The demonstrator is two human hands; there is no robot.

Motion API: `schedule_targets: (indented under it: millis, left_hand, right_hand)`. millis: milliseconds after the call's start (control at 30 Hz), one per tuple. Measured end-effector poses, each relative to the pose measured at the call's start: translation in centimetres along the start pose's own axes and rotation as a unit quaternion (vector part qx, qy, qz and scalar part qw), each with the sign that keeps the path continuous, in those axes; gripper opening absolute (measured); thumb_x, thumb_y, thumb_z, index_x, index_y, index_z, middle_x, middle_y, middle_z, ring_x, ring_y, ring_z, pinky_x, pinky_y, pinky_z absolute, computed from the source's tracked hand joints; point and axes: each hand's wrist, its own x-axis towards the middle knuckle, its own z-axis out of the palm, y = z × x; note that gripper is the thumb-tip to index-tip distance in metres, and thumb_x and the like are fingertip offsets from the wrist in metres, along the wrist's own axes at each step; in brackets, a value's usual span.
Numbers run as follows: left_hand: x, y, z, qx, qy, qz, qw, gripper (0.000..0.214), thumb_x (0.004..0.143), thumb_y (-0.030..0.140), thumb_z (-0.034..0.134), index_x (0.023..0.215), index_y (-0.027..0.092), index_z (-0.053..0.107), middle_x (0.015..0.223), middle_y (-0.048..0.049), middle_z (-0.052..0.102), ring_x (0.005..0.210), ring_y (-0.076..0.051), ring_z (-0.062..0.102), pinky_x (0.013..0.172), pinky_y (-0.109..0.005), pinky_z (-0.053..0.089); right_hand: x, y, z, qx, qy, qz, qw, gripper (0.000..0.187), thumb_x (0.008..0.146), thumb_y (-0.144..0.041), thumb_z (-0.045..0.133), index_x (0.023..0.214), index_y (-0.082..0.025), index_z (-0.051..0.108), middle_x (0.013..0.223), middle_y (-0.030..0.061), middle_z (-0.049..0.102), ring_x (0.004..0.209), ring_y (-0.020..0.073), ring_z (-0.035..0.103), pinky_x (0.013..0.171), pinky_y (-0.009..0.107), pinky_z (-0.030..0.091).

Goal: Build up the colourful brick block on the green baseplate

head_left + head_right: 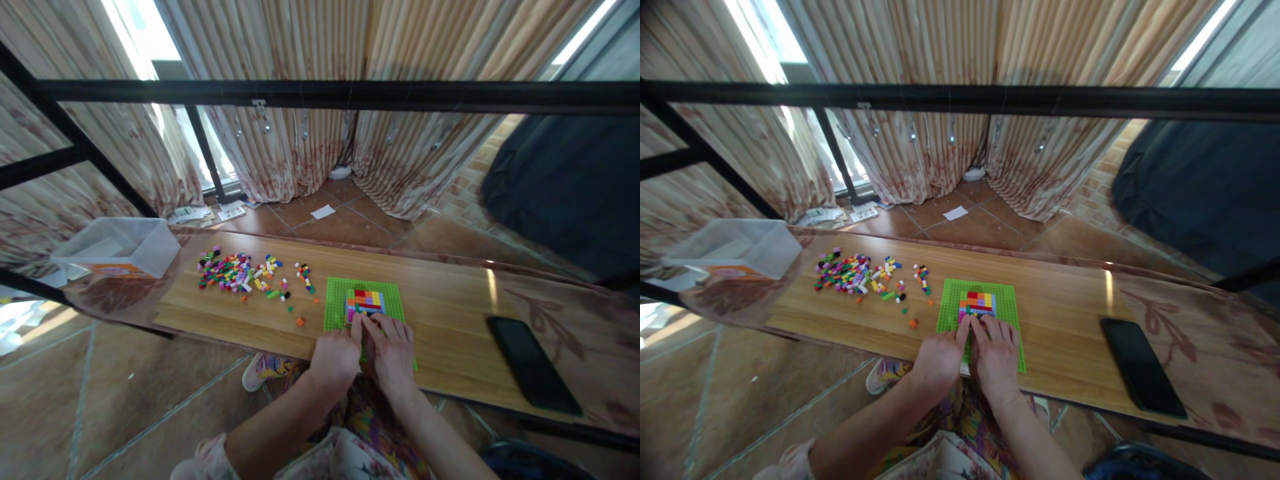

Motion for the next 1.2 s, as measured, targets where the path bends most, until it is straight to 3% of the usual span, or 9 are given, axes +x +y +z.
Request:
schedule_targets:
  millis: [167, 267, 467, 600, 800, 967, 1067, 1200]
  left_hand:
    - [-1.0, -0.4, -0.4, -0.041, 0.015, 0.002, 0.999, 0.064, 0.085, 0.011, 0.045, 0.147, 0.011, 0.029, 0.095, -0.0154, 0.071, 0.084, -0.027, 0.069, 0.070, -0.032, 0.050]
    - [-2.5, -1.7, -0.1, -0.090, 0.052, -0.032, 0.994, 0.064, 0.089, 0.017, 0.043, 0.149, 0.015, 0.023, 0.097, -0.0129, 0.071, 0.086, -0.025, 0.069, 0.072, -0.031, 0.049]
    - [-4.7, -7.3, 1.0, -0.167, 0.121, -0.210, 0.956, 0.037, 0.092, 0.022, 0.043, 0.127, 0.017, 0.050, 0.098, -0.0083, 0.070, 0.087, -0.021, 0.067, 0.077, -0.030, 0.047]
    - [-4.2, -9.4, 0.9, -0.159, 0.154, -0.232, 0.947, 0.030, 0.091, 0.030, 0.049, 0.118, 0.018, 0.055, 0.099, -0.0064, 0.067, 0.089, -0.019, 0.065, 0.077, -0.028, 0.045]
    - [-2.9, -8.8, 0.5, -0.100, 0.114, -0.207, 0.966, 0.016, 0.091, 0.027, 0.047, 0.094, 0.021, 0.062, 0.101, -0.0049, 0.063, 0.082, -0.017, 0.062, 0.070, -0.026, 0.043]
    - [-3.4, -8.6, 1.1, -0.180, 0.146, -0.174, 0.957, 0.014, 0.090, 0.022, 0.047, 0.094, 0.019, 0.059, 0.094, -0.0054, 0.064, 0.084, -0.018, 0.062, 0.075, -0.028, 0.045]
    - [-4.0, -7.4, 1.5, -0.304, 0.149, -0.126, 0.933, 0.013, 0.088, 0.022, 0.048, 0.093, 0.019, 0.059, 0.087, -0.0039, 0.066, 0.082, -0.017, 0.063, 0.078, -0.028, 0.047]
    - [-4.4, -4.8, 1.7, -0.481, 0.104, -0.101, 0.864, 0.014, 0.082, 0.022, 0.054, 0.091, 0.018, 0.062, 0.083, -0.0030, 0.069, 0.079, -0.016, 0.065, 0.076, -0.027, 0.050]
  right_hand:
    - [-0.1, -0.1, -0.1, -0.010, 0.003, 0.016, 1.000, 0.028, 0.092, -0.021, 0.048, 0.114, -0.023, 0.067, 0.109, 0.0085, 0.065, 0.096, 0.0234, 0.052, 0.081, 0.038, 0.037]
    - [-0.6, -0.1, -0.2, 0.003, 0.026, 0.026, 0.999, 0.032, 0.093, -0.026, 0.048, 0.122, -0.022, 0.062, 0.111, 0.0090, 0.065, 0.097, 0.0235, 0.053, 0.083, 0.038, 0.039]
    - [-2.8, -0.6, -0.3, 0.088, 0.083, 0.053, 0.991, 0.026, 0.093, -0.024, 0.049, 0.115, -0.022, 0.064, 0.109, 0.0085, 0.065, 0.100, 0.0221, 0.056, 0.086, 0.039, 0.044]
    - [-4.3, -2.2, -0.4, 0.136, 0.065, 0.060, 0.987, 0.020, 0.092, -0.022, 0.052, 0.106, -0.022, 0.066, 0.104, 0.0081, 0.067, 0.097, 0.0215, 0.059, 0.084, 0.039, 0.046]
    - [-5.2, -3.6, -0.5, 0.176, 0.036, 0.074, 0.981, 0.019, 0.092, -0.022, 0.051, 0.102, -0.023, 0.068, 0.101, 0.0077, 0.068, 0.095, 0.0216, 0.061, 0.083, 0.040, 0.047]
    - [-5.3, -3.8, -0.6, 0.198, 0.016, 0.096, 0.975, 0.020, 0.093, -0.022, 0.050, 0.101, -0.023, 0.068, 0.102, 0.0075, 0.068, 0.094, 0.0212, 0.061, 0.084, 0.040, 0.048]
    - [-5.0, -4.4, -0.6, 0.212, 0.010, 0.099, 0.972, 0.020, 0.093, -0.023, 0.050, 0.102, -0.023, 0.068, 0.100, 0.0074, 0.068, 0.093, 0.0207, 0.062, 0.083, 0.039, 0.049]
    - [-4.3, -5.2, -0.9, 0.231, -0.009, 0.072, 0.970, 0.021, 0.091, -0.021, 0.052, 0.107, -0.023, 0.065, 0.100, 0.0063, 0.069, 0.092, 0.0198, 0.062, 0.081, 0.036, 0.050]
